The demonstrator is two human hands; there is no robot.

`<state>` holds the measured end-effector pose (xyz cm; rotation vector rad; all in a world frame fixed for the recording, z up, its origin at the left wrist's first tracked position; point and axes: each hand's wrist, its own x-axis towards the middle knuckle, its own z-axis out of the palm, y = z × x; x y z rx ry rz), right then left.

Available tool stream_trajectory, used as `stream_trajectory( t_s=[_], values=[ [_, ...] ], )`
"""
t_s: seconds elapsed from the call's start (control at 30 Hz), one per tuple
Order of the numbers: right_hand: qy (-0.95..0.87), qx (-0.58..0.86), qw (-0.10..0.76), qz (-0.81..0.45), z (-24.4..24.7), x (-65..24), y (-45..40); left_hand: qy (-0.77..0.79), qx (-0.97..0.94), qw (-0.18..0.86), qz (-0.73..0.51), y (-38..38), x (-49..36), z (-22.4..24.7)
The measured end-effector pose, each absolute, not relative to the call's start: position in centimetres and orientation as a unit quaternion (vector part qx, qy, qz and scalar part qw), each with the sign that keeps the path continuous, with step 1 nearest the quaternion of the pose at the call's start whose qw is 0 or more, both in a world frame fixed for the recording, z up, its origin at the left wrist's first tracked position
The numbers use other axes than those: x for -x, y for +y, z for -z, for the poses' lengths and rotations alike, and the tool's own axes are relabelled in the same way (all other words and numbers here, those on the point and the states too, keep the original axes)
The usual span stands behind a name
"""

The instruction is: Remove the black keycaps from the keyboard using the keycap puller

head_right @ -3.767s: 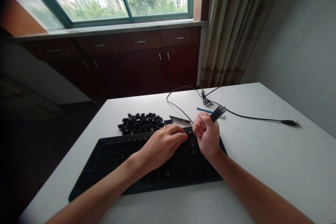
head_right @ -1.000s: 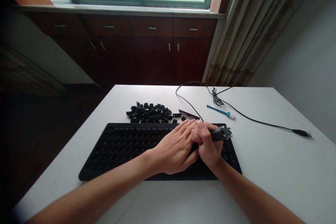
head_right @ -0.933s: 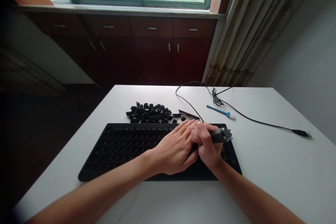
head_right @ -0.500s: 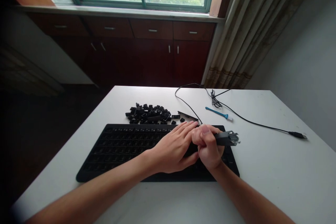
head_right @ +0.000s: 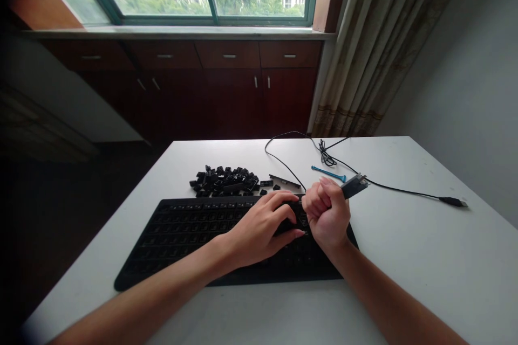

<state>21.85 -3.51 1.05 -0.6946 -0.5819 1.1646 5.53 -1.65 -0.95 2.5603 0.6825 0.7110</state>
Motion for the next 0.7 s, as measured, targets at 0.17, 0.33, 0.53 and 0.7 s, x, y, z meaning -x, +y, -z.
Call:
stream_trajectory(
  t_s=[0.17,0.33,0.53,0.7],
  values=[
    [-0.247,0.326,0.745,-0.528,-0.9,-21.9,-3.3,0.298,-0.913,0.159,-0.228,0.4,-4.2,-0.5],
    [-0.241,0.332,0.745,-0.526,-0.6,-21.9,-3.0,0.388,-0.897,0.095,-0.191,3.1,-2.1,-1.1],
    [-0.248,0.370,0.745,-0.496,-0.5,-22.2,-2.5,0.414,-0.893,0.054,-0.167,3.9,-1.4,-1.1],
    [-0.257,0.400,0.735,-0.484,-0.6,-22.4,-2.2,0.416,-0.895,0.047,-0.154,3.6,-1.6,-1.5]
  ],
)
